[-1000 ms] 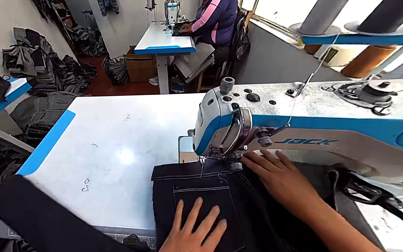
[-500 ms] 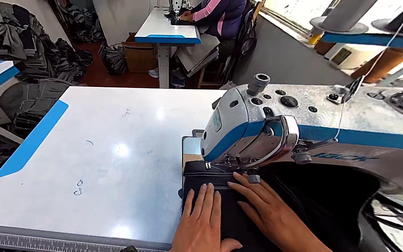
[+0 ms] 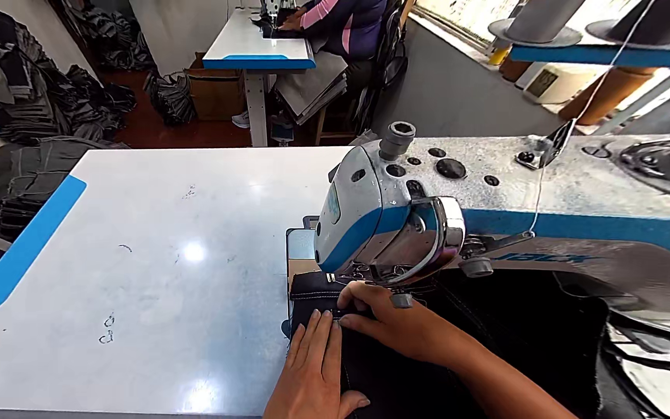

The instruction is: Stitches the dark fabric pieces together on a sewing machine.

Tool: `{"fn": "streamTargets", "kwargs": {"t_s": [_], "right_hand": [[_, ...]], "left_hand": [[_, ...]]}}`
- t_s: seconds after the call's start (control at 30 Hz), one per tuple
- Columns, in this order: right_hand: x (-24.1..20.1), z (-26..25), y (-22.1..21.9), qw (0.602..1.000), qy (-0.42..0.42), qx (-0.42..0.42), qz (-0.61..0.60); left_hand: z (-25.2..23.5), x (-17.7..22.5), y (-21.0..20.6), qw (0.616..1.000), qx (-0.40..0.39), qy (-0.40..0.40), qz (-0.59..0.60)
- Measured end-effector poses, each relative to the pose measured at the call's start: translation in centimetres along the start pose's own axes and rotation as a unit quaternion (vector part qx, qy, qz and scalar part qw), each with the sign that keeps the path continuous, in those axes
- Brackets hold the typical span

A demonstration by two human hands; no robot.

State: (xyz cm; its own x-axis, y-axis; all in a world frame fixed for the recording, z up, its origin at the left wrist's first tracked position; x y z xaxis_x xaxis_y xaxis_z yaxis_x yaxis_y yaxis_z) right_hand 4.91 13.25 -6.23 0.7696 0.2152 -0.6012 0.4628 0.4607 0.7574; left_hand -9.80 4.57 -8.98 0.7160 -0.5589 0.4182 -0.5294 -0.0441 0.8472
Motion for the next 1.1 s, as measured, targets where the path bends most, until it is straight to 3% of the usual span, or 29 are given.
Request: {"fn": "streamTargets", "kwargs": {"t_s": [0.2, 0.3, 0.37, 0.43, 0.53, 0.63, 0.87, 1.1], "right_hand": [[0.1, -0.1, -0.1, 0.999, -0.045, -0.009, -0.016], [-0.2, -0.3, -0.6, 0.998, -0.030, 0.034, 0.042], [-0.4, -0.3, -1.6, 0.977, 0.048, 0.161, 0.134], [-0.2, -0.2, -2.8, 0.927, 0.124, 0.300, 0.188], [-0.5, 0.8, -3.6, 0.877, 0.180, 0.371, 0.248], [-1.4, 3.1, -4.3, 0.855, 0.197, 0.371, 0.305], [1.9, 1.7, -3.6, 0.894, 0.185, 0.352, 0.206], [2.3, 0.9, -2.9, 0.898, 0.184, 0.358, 0.180]], "left_hand": [[-0.1, 0.3, -0.1, 0.999, -0.012, -0.003, -0.036], [-0.2, 0.4, -0.2, 0.997, -0.026, -0.007, -0.078], [-0.3, 0.2, 0.0, 0.992, -0.030, -0.014, -0.119], [-0.5, -0.1, 0.2, 0.986, -0.024, -0.035, -0.163], [-0.7, -0.5, 0.3, 0.978, -0.010, -0.057, -0.201], [-0.5, -0.9, 0.3, 0.979, -0.006, -0.056, -0.195], [-2.5, -2.9, 0.0, 0.996, -0.016, -0.016, -0.087], [-3.2, -3.2, 0.0, 0.996, -0.012, -0.011, -0.091]]}}
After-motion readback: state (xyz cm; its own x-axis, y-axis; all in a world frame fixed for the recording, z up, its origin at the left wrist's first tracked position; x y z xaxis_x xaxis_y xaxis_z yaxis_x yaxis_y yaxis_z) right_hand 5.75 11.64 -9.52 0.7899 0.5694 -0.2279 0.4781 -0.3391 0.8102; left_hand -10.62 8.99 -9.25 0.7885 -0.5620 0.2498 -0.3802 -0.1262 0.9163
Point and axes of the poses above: each hand's wrist, its own z-axis away from the middle knuckle, its own y-axis out of the back of the hand, x = y × z, the point moved 5 cm from there along -z, towards the middle knuckle, and after that the axes turned 2 degrees about x, right-handed, at the moved point
